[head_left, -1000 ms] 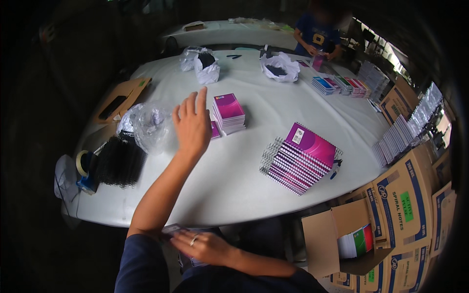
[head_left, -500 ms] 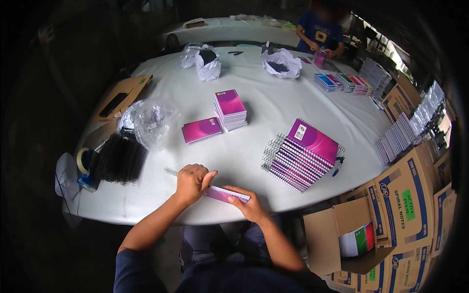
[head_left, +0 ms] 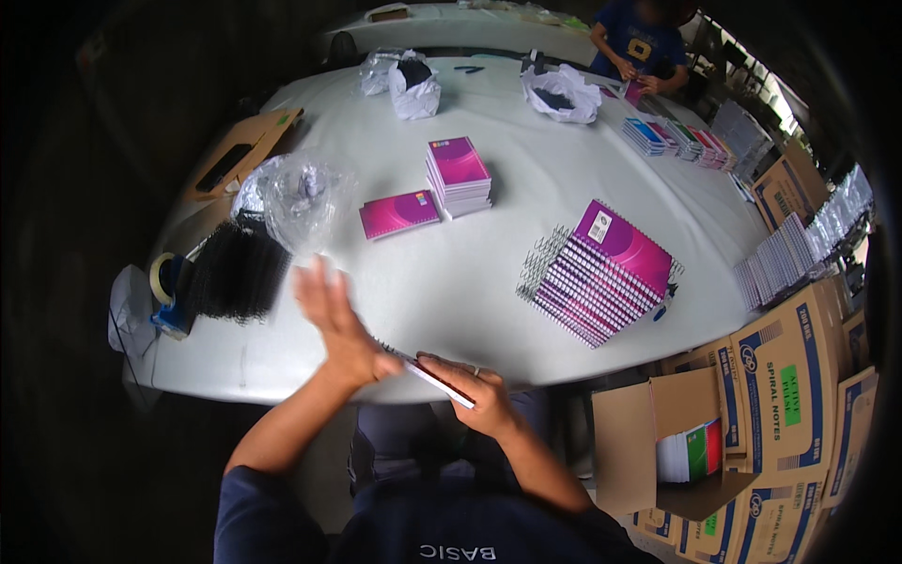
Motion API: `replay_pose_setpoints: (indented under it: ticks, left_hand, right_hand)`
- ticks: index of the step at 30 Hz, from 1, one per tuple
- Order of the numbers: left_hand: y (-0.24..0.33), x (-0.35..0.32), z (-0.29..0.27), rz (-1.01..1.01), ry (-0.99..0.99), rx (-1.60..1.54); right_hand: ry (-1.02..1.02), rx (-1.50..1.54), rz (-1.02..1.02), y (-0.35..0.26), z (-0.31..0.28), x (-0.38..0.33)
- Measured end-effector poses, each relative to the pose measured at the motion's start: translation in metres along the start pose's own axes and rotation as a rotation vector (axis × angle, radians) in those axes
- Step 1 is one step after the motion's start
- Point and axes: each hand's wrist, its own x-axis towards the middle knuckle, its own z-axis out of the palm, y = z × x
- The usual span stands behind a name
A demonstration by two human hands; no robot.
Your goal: The person threads wire coils through the prepunched holes of notebook covers and pages by hand, aligning the stacks before placing them onto a pile.
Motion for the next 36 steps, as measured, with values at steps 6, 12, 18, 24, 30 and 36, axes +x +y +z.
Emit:
replay_pose_setpoints:
  ticks: [6, 12, 18, 24, 30, 36]
  left_hand:
    - [0.023, -0.041, -0.035, 0.471, -0.093, 0.125]
    - [0.032, -0.096, -0.019, 0.106, -0.431, -0.042]
    - [0.019, 0.021, -0.030, -0.099, -0.402, 0.028]
    - [-0.013, 0.020, -0.038, -0.400, -0.956, -0.396]
    - [-0.007, 0.025, -0.030, -0.424, -0.839, -0.465]
    - [-0.021, 0.013, -0.027, -0.357, -0.798, -0.496]
  right_hand:
    - [-0.037, -0.070, -0.041, -0.003, -0.008, -0.008]
    - [0.007, -0.024, 0.015, -0.009, 0.011, -0.009]
    - [0.034, 0.331, 0.487, 0.018, 0.010, -0.021]
    - [-0.109, 0.507, 0.531, 0.043, -0.007, -0.001]
    - [-0.107, 0.567, 0.585, 0.048, -0.009, -0.001]
    - [-0.096, 0.578, 0.590, 0.045, -0.011, 0.000]
